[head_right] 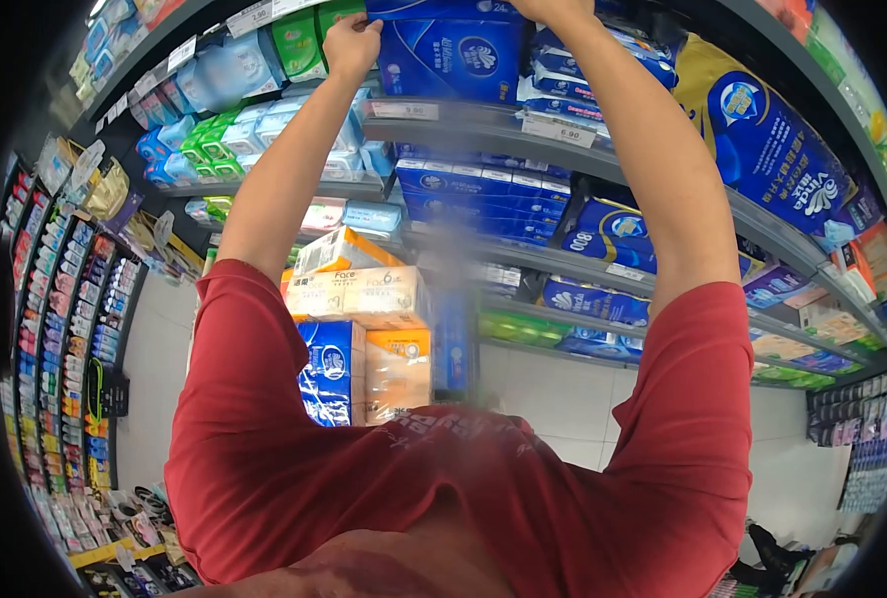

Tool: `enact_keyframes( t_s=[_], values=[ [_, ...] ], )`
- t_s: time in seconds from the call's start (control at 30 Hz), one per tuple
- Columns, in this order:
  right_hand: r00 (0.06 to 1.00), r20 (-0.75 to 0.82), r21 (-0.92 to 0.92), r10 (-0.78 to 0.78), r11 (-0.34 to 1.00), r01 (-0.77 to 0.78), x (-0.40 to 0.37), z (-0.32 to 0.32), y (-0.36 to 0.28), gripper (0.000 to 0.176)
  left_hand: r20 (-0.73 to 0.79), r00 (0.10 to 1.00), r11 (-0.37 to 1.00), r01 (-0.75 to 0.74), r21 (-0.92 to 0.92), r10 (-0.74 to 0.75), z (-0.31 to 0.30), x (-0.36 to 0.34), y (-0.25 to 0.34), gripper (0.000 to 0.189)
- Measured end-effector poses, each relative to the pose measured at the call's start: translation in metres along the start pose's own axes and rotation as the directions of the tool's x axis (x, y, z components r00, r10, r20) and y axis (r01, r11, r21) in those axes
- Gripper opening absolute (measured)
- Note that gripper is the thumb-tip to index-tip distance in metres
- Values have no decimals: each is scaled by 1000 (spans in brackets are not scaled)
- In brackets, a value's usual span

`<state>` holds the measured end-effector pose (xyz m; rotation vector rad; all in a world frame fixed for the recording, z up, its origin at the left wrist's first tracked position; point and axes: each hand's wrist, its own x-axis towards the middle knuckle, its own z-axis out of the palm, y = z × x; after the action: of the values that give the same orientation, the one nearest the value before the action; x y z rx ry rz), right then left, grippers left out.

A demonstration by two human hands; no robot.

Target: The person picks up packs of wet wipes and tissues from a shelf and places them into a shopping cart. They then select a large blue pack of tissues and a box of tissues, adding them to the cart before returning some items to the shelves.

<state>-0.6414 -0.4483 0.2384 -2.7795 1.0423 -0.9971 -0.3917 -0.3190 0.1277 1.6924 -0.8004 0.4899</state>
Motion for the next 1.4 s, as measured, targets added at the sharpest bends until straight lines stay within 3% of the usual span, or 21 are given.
enact_keyframes(
  t_s=[0.07, 0.13, 0.2, 0.27, 0.4, 0.43, 0.47, 0.53, 0.6, 0.63, 0.67, 0.73, 0.77, 0.83, 1.0, 1.03, 1.1, 1.2, 1.23, 1.4],
  values=[
    [983, -183, -91, -17, 996, 0, -26, -7, -11, 53, -16, 998, 996, -61, 62, 62, -9, -11, -11, 49],
    [976, -215, -116, -16, 993, -9, -42, -4, -17, 47, -22, 990, 990, -141, -29, 140, -33, -37, -12, 46],
    [810, -525, -200, -260, 963, 180, -57, 6, -13, 42, 16, 989, 988, -143, -53, 145, -67, -72, -18, 41],
    [804, -513, -140, -300, 954, 266, -85, 12, -18, 37, 53, 993, 991, -98, -88, 103, -105, -114, -23, 28],
    [768, -406, -39, -494, 850, 526, -155, 52, -19, 52, 142, 988, 998, 57, 1, -57, -171, -196, -74, 25],
    [797, -345, 94, -495, 827, 554, -175, 65, -21, 38, 178, 976, 992, 127, -6, -124, -186, -219, -88, 25],
    [802, -367, 187, -472, 807, 560, -197, 90, -24, 36, 211, 959, 980, 199, -13, -192, -201, -244, -101, 25],
    [908, -160, 384, -387, 823, 418, -257, 125, -36, 21, 178, 957, 972, 216, 91, -230, -226, -286, -121, 23],
    [937, 38, 528, -348, 803, 277, -316, 155, -50, 21, 149, 959, 969, 226, 99, -239, -249, -326, -131, 22],
    [930, 217, 626, -296, 773, 100, -344, 163, -58, 22, 154, 951, 961, 253, 109, -268, -260, -343, -126, 20],
    [886, 387, 678, -255, 730, -87, -369, 171, -67, 22, 150, 946, 954, 271, 125, -288, -271, -357, -123, 20],
    [815, 532, 746, -230, 584, -322, -421, 189, -82, 26, 108, 933, 924, 315, 216, -343, -290, -387, -113, 20],
    [803, 546, 741, -237, 583, -332, -443, 200, -89, 26, 116, 918, 912, 350, 214, -379, -299, -400, -109, 18],
    [638, 734, 660, -230, 461, -593, -481, 215, -99, 34, 108, 906, 894, 375, 246, -410, -313, -423, -111, 18],
    [476, 821, 570, -316, 493, -657, -506, 231, -123, 53, 143, 851, 847, 457, 273, -505, -339, -453, -113, 23],
    [417, 870, 493, -263, 471, -732, -508, 231, -129, 59, 146, 846, 842, 463, 276, -513, -341, -455, -113, 23],
    [328, 923, 384, -202, 418, -823, -506, 221, -148, 73, 192, 750, 766, 570, 298, -633, -343, -451, -106, 24],
    [326, 937, 350, -130, 368, -861, -509, 213, -171, 72, 193, 721, 738, 596, 318, -665, -339, -445, -100, 25],
    [268, 957, 290, -111, 359, -887, -516, 224, -171, 67, 188, 723, 739, 601, 304, -665, -337, -444, -101, 26],
    [196, 968, 234, -159, 270, -934, -510, 212, -176, 57, 197, 671, 699, 683, 210, -715, -338, -445, -121, 28]
  ],
)
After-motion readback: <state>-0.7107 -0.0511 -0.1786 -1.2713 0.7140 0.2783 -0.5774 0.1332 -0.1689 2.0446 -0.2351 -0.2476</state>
